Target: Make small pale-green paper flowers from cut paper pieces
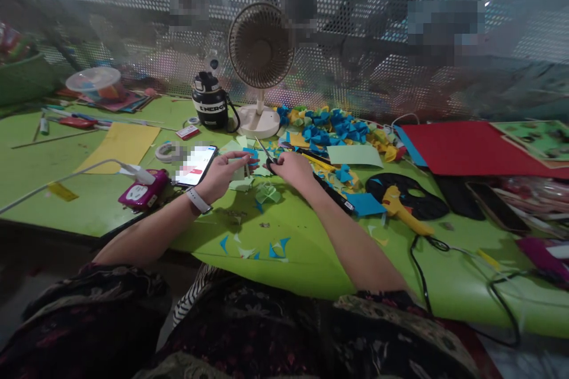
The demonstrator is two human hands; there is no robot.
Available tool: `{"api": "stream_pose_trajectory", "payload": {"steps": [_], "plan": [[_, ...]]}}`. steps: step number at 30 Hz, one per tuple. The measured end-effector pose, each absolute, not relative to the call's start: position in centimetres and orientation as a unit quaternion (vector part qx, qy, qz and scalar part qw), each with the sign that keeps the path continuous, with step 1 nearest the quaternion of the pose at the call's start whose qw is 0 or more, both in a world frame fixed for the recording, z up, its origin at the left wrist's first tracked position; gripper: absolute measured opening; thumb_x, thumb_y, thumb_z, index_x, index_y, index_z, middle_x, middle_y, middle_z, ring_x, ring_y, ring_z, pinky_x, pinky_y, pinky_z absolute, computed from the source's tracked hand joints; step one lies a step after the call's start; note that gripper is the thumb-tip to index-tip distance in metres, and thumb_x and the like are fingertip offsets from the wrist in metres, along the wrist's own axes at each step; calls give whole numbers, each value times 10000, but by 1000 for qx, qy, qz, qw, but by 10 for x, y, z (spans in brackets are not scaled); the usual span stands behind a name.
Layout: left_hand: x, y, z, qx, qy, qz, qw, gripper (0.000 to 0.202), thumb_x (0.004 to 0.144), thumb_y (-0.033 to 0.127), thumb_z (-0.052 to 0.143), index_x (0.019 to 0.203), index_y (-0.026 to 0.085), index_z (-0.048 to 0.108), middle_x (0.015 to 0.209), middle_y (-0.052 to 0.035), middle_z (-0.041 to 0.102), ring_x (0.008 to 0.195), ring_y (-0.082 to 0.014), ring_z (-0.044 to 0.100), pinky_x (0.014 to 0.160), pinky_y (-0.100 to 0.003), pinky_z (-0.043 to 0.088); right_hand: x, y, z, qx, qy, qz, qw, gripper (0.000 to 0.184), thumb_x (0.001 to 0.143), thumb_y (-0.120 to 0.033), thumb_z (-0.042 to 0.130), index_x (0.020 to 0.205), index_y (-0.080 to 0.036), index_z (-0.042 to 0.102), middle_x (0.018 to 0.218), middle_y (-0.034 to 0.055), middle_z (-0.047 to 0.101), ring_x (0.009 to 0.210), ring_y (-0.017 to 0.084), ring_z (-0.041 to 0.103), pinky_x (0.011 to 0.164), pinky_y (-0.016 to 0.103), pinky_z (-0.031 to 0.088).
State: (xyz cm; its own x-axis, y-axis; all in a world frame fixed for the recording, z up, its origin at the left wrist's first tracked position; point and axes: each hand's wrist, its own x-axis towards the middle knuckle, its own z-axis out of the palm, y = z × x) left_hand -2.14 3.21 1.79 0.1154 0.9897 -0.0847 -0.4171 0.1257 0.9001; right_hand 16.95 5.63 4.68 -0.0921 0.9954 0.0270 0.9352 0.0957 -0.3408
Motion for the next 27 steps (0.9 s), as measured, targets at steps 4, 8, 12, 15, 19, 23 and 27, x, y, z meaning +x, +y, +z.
{"api": "stream_pose_trajectory", "payload": {"steps": [4,8,12,15,19,23,27], "plan": [[-20,34,17,367,377,555,645,279,692,295,864,820,127,681,824,-83,764,756,-190,736,742,-329,580,155,71,44,-699,-709,70,59,298,824,-465,668,737,-185,725,870,134,752,850,254,682,632,288,417],[-19,34,17,371,376,550,646,267,700,285,851,838,130,683,807,-77,764,749,-177,732,723,-302,567,151,80,42,-704,-703,89,50,234,800,-385,704,744,-160,730,843,161,752,886,283,697,688,304,463],[-18,32,16,388,375,555,633,215,735,277,812,854,136,702,801,-69,769,749,-160,720,701,-270,546,154,72,41,-686,-716,104,82,152,845,-276,645,776,-165,721,780,123,748,836,247,703,727,300,485],[-18,30,16,404,372,562,619,225,744,307,804,885,149,727,841,-62,777,707,-139,692,651,-245,515,156,51,39,-632,-701,245,222,145,881,-237,568,864,-180,701,849,78,755,723,180,693,684,273,505],[-14,26,13,418,345,563,624,264,739,352,808,929,178,749,927,-57,779,786,-143,699,691,-241,519,156,18,32,-514,-600,518,329,153,852,-325,611,855,-183,669,930,65,749,698,138,687,626,239,508],[-10,22,9,436,328,550,632,289,742,375,808,958,189,760,1004,-71,774,955,-181,701,823,-280,533,154,5,25,-477,-592,547,350,263,733,-416,751,809,-182,659,813,37,724,726,143,678,685,258,510],[-10,21,11,453,341,540,622,304,752,378,800,982,182,767,998,-75,774,964,-198,696,910,-324,517,162,6,26,-482,-626,489,370,307,723,-481,741,790,-193,659,753,22,705,709,163,660,735,314,518]]}}
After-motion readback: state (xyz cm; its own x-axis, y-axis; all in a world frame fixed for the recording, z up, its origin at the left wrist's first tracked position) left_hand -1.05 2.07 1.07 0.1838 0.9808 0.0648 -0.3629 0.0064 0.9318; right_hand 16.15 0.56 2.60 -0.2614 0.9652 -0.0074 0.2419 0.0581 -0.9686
